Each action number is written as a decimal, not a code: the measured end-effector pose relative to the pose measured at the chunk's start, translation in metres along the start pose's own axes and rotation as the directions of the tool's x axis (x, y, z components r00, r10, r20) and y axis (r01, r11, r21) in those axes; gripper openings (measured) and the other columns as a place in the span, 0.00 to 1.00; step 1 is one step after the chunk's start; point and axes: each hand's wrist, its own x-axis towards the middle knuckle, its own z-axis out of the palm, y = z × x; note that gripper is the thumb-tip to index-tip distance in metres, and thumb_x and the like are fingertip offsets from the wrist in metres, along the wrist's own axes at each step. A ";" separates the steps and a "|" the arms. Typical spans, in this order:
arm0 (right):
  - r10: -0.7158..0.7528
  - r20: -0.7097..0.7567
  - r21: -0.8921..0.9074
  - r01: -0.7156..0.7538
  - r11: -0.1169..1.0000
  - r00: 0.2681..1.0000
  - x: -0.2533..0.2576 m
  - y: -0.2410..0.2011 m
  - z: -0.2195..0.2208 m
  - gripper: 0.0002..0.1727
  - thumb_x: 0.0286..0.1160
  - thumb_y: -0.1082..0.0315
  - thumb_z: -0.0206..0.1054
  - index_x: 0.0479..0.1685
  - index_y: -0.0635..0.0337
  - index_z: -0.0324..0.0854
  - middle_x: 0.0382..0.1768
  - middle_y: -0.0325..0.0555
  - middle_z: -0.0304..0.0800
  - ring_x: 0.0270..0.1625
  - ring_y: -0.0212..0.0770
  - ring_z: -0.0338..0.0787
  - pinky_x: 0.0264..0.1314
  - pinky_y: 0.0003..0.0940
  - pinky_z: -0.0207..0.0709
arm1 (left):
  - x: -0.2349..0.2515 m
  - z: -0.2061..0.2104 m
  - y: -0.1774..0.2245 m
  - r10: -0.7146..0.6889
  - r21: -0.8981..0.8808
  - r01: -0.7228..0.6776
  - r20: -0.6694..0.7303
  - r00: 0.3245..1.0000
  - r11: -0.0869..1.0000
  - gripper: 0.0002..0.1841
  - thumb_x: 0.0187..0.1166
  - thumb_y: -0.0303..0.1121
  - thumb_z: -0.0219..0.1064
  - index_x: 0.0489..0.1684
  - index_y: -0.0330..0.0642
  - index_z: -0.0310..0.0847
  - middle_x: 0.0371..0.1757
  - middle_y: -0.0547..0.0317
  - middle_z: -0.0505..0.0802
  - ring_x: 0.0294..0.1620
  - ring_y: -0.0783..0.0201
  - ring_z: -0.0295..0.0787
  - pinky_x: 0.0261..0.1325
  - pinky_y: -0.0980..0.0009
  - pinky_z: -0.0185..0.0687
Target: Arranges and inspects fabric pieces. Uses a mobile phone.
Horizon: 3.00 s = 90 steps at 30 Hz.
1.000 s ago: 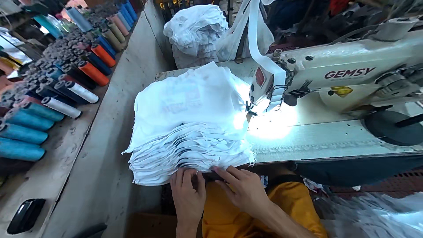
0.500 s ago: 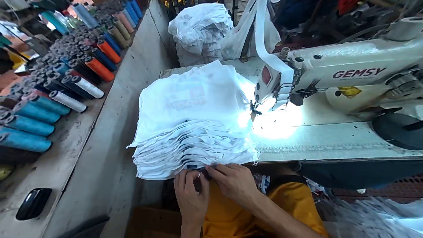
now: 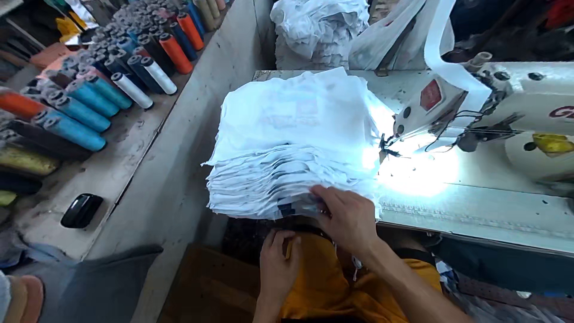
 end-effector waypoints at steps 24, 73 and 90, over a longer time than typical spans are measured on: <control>0.037 0.217 0.111 -0.062 0.992 0.976 -0.041 0.036 -0.002 0.26 0.81 0.37 0.62 0.63 0.44 0.89 0.34 0.40 0.90 0.26 0.41 0.87 0.22 0.41 0.78 | 0.072 -0.003 0.031 0.281 0.185 -0.249 -0.174 0.944 0.951 0.10 0.82 0.40 0.68 0.44 0.51 0.95 0.46 0.57 0.93 0.47 0.62 0.90 0.53 0.61 0.86; -0.057 -0.083 0.024 0.059 0.998 0.995 0.009 0.037 0.029 0.06 0.70 0.68 0.64 0.37 0.58 0.86 0.23 0.44 0.89 0.20 0.44 0.87 0.17 0.41 0.73 | 0.048 -0.002 0.028 0.179 -0.044 -0.201 -0.303 0.936 0.979 0.05 0.75 0.32 0.75 0.41 0.42 0.95 0.45 0.58 0.93 0.48 0.72 0.91 0.53 0.78 0.90; 0.141 0.262 0.157 -0.186 0.970 0.955 -0.070 0.037 -0.015 0.24 0.81 0.44 0.64 0.66 0.46 0.87 0.38 0.40 0.90 0.27 0.38 0.87 0.24 0.38 0.80 | 0.073 -0.001 0.047 0.229 0.197 -0.231 0.036 0.973 0.953 0.07 0.78 0.37 0.70 0.41 0.46 0.92 0.44 0.55 0.92 0.46 0.60 0.91 0.51 0.62 0.89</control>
